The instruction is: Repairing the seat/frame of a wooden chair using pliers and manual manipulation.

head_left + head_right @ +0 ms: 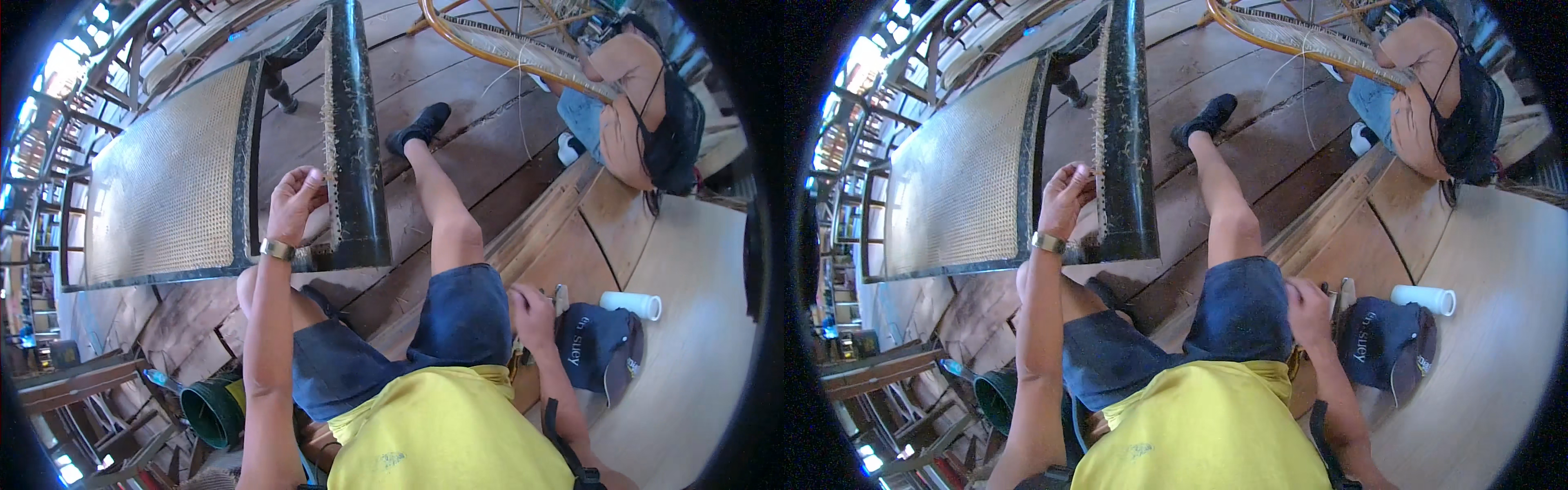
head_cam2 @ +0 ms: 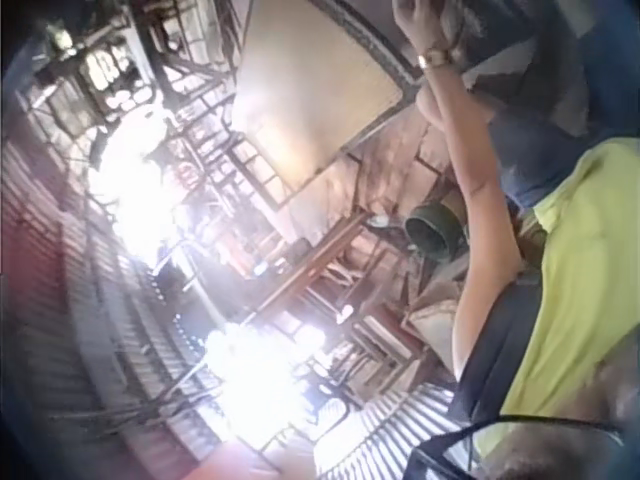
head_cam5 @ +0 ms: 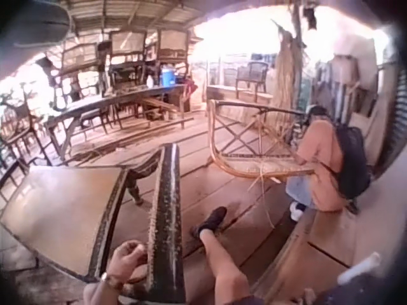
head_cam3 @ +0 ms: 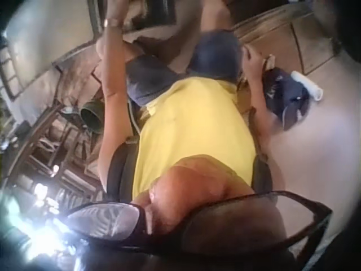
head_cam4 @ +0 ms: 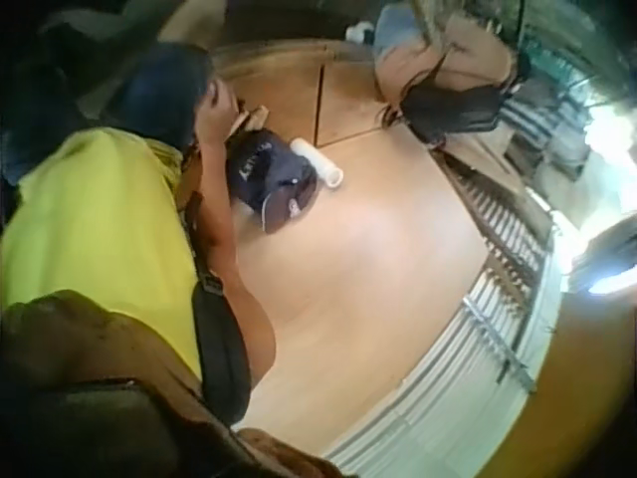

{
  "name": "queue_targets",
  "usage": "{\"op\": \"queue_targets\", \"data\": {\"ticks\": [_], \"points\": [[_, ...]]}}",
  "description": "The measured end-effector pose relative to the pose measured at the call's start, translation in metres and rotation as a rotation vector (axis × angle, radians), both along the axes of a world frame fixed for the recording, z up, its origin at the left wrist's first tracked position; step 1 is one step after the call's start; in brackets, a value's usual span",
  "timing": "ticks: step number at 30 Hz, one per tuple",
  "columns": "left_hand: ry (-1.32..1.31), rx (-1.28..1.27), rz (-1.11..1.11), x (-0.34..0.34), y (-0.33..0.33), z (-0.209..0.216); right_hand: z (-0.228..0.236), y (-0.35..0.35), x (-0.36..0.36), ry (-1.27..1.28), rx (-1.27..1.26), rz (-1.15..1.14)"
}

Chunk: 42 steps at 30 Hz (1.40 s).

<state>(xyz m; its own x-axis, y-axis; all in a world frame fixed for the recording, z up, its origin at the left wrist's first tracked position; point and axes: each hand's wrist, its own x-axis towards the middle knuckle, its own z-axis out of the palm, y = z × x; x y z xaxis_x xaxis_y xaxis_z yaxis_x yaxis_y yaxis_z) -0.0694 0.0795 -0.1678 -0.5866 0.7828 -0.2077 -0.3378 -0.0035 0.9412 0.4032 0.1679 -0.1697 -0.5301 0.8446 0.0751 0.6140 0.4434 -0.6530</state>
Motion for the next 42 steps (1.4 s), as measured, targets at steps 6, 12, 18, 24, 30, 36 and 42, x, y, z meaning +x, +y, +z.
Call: {"op": "queue_targets", "data": {"ticks": [6, 12, 18, 24, 30, 36, 42], "points": [[-0.375, -0.224, -0.250, -0.012, -0.008, -0.032, 0.097, 0.008, -0.187, 0.136, 0.154, 0.548], [-0.485, -0.031, -0.527, -0.034, -0.009, -0.033, 0.237, 0.003, -0.263, -0.043, 0.298, 0.775], [-0.335, -0.126, -0.786, -0.041, -0.019, -0.034, 0.168, -0.001, -0.343, -0.407, 0.277, 0.979], [-0.079, -0.029, -0.922, -0.039, -0.008, -0.052, 0.140, 0.001, -0.332, -0.148, 0.121, 0.782], [-0.171, -0.002, -0.882, -0.037, -0.003, -0.062, 0.158, 0.028, -0.324, 0.085, 0.057, 0.632], [-0.116, -0.003, -0.926, -0.042, 0.004, -0.072, 0.152, 0.059, -0.347, -0.361, 0.089, 0.732], [-0.186, -0.071, -0.883, -0.041, 0.003, -0.069, 0.121, 0.061, -0.327, -0.008, 0.225, 0.707]]}}
